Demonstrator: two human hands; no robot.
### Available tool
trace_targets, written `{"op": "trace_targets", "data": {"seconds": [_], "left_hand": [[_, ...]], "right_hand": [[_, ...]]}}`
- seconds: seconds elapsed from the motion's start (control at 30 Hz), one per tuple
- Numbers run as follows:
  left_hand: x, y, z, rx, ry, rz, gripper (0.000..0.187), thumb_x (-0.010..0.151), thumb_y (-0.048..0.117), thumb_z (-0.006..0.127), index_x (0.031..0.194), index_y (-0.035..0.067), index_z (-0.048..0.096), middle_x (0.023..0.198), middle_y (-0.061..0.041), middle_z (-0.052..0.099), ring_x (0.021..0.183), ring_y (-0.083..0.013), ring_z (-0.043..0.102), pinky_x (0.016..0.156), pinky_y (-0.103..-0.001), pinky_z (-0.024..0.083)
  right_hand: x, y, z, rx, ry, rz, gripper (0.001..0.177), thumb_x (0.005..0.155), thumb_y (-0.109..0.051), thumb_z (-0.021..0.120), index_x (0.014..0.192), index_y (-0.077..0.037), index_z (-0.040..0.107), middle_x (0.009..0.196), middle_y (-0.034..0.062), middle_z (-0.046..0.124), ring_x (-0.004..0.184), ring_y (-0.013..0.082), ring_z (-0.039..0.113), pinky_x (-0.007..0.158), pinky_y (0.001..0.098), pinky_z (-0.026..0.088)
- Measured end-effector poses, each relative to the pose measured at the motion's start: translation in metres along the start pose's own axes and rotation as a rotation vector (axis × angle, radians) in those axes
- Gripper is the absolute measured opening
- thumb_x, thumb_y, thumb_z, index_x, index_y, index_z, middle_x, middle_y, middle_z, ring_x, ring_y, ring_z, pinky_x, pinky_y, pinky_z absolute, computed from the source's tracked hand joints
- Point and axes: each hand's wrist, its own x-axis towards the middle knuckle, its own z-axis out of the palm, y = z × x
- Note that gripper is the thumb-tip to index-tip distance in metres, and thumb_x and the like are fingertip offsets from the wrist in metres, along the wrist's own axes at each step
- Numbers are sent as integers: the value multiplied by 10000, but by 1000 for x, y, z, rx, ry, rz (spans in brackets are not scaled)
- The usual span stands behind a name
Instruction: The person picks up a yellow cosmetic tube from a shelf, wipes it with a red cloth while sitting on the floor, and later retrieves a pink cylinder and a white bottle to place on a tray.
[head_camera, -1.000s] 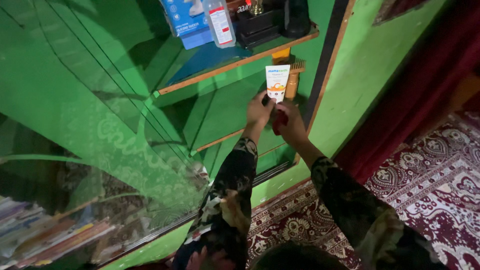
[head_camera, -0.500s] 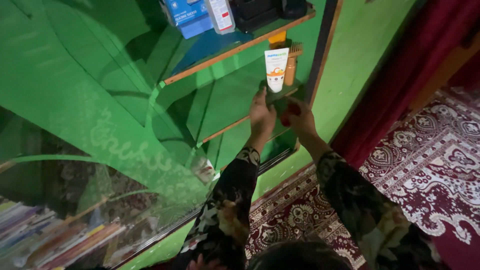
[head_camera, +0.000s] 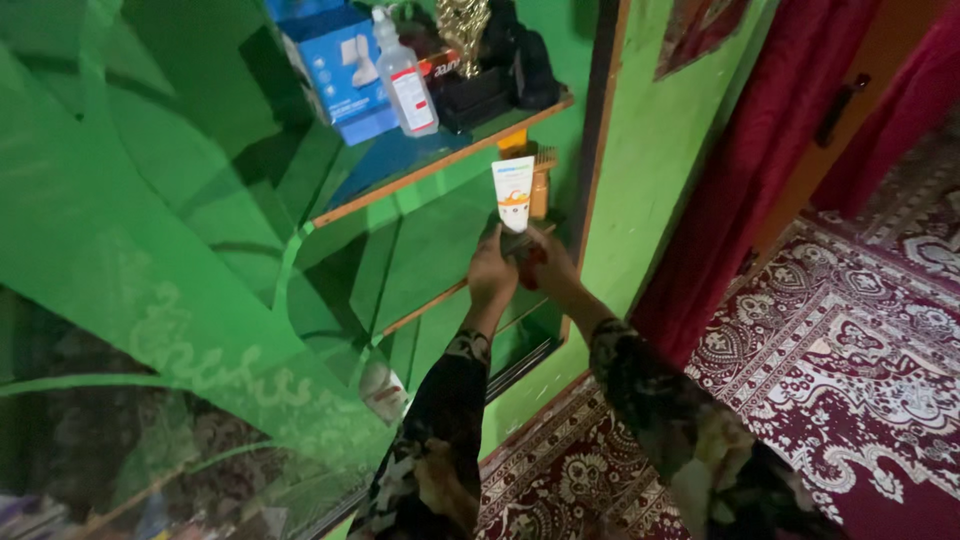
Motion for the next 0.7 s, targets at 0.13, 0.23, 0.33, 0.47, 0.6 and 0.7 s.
{"op": "trace_targets", "data": {"seconds": [0.13, 0.23, 0.33, 0.47, 0.6, 0.7], "left_hand": [[5, -11, 7, 100, 27, 122, 690, 846, 148, 731, 1483, 53, 482, 1277, -228, 638, 1188, -425, 581, 1028, -507, 460], [5, -5, 5, 66, 107, 145, 648, 823, 150, 732, 1430, 37, 534, 1254, -233, 652, 1156, -433, 591, 1004, -504, 467], [-13, 24, -9, -15, 306, 196, 509, 884, 174, 703, 1362, 32, 603, 1232, -213, 672, 1142, -411, 624, 995, -489, 497], [-49, 104, -12, -157, 368, 192, 410, 797, 247, 759, 1123, 11, 680, 1080, -213, 688, 1027, -410, 636, 904, -492, 508], [-93, 177, 46, -480, 98, -31, 242, 931, 158, 551, 1078, 26, 692, 1076, -170, 689, 1020, -366, 656, 877, -462, 530], [-130, 230, 109, -414, -29, 93, 232, 1011, 159, 501, 999, 59, 710, 1023, -137, 710, 1000, -344, 662, 919, -468, 507]], "right_hand": [[3, 0, 8, -64, 22, 135, 686, 779, 83, 571, 1442, -92, 546, 1279, 153, 651, 1189, 248, 606, 1010, 345, 471], [1, -4, 6, -18, 20, 155, 670, 762, 74, 631, 1410, -71, 541, 1262, 154, 651, 1174, 243, 619, 1003, 342, 487], [-9, -19, -4, -115, 36, 118, 626, 778, 73, 663, 1385, -52, 573, 1253, 153, 659, 1157, 251, 628, 993, 346, 495], [-48, -52, -48, 2, 46, 324, 595, 807, 81, 591, 1384, -65, 578, 1237, 136, 667, 1112, 244, 645, 933, 350, 538], [-98, -43, -118, 181, 153, 537, 560, 880, 50, 554, 1421, -91, 554, 1200, 163, 658, 1019, 261, 657, 833, 372, 564], [-159, -19, -200, -218, 226, 104, 535, 873, 116, 616, 1389, -18, 585, 1275, 176, 627, 1110, 248, 652, 914, 349, 543]]}}
